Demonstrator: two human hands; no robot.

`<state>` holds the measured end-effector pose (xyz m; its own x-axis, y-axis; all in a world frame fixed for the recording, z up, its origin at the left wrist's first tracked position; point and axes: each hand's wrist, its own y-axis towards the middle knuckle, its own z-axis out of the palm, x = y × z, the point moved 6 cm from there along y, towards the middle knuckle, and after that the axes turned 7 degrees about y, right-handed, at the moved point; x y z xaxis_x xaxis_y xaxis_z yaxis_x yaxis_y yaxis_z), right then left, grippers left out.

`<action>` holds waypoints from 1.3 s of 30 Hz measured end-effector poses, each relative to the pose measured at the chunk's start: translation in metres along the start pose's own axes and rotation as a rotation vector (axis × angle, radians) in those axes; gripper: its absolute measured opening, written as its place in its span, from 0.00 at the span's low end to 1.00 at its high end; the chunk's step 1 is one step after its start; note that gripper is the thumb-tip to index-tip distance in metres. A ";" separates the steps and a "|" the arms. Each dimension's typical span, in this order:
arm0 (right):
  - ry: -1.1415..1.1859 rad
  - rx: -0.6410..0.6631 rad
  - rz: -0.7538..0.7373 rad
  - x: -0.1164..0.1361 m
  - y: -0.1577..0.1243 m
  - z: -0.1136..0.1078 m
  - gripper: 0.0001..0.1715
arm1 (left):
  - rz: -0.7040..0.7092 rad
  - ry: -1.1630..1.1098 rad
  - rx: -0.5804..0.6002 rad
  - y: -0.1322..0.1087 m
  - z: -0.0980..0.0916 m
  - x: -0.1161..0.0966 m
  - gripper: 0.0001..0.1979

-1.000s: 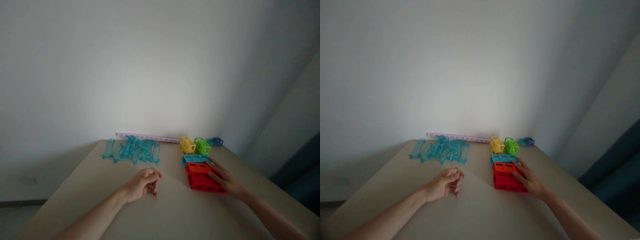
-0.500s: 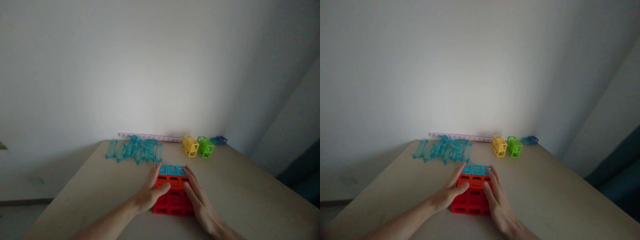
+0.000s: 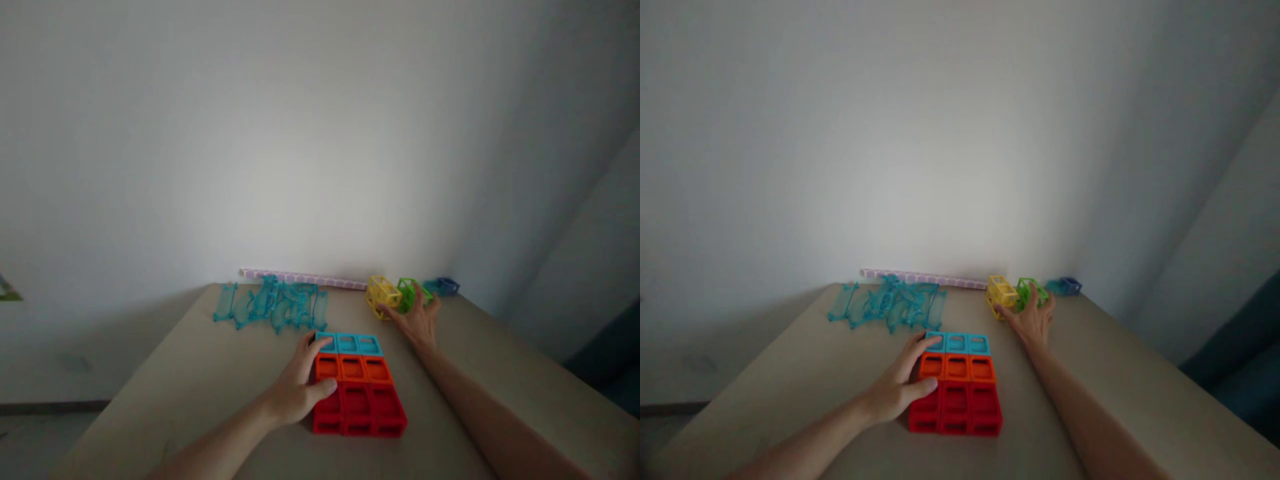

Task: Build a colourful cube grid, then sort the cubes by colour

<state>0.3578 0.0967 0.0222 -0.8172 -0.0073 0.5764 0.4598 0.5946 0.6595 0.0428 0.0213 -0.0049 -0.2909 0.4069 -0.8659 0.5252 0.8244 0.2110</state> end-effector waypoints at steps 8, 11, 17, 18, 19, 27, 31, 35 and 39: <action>0.030 0.029 -0.076 0.008 0.007 0.026 0.37 | 0.014 0.045 -0.009 0.000 -0.005 -0.001 0.32; 0.145 0.047 -0.079 0.006 0.007 0.022 0.34 | 0.038 0.026 -0.053 -0.001 -0.007 0.000 0.31; 0.646 0.208 -0.143 0.052 -0.005 -0.003 0.32 | 0.156 -0.142 -0.334 0.003 -0.029 0.000 0.27; 0.765 0.306 -0.188 0.071 -0.012 -0.008 0.32 | 0.179 -0.139 -0.416 0.001 -0.036 -0.002 0.30; 0.847 0.407 -0.270 0.093 -0.021 -0.015 0.34 | 0.203 -0.129 -0.501 -0.001 -0.042 -0.005 0.34; 0.916 0.689 -0.684 0.204 -0.108 -0.060 0.50 | 0.440 -0.577 -0.232 -0.008 -0.031 -0.036 0.46; 0.939 0.786 -0.543 0.196 -0.113 -0.046 0.47 | 0.396 -0.735 -0.182 -0.007 -0.031 -0.039 0.44; 1.013 0.890 -0.355 0.185 -0.113 -0.032 0.42 | 0.270 -0.766 -0.162 -0.003 -0.034 -0.035 0.40; 1.162 1.051 -0.160 0.184 -0.116 -0.026 0.43 | 0.228 -0.793 -0.151 -0.001 -0.040 -0.030 0.37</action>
<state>0.1636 0.0058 0.0642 0.0983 -0.4172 0.9035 -0.4433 0.7945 0.4151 0.0189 0.0235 0.0391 0.4882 0.2193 -0.8447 0.3739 0.8220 0.4295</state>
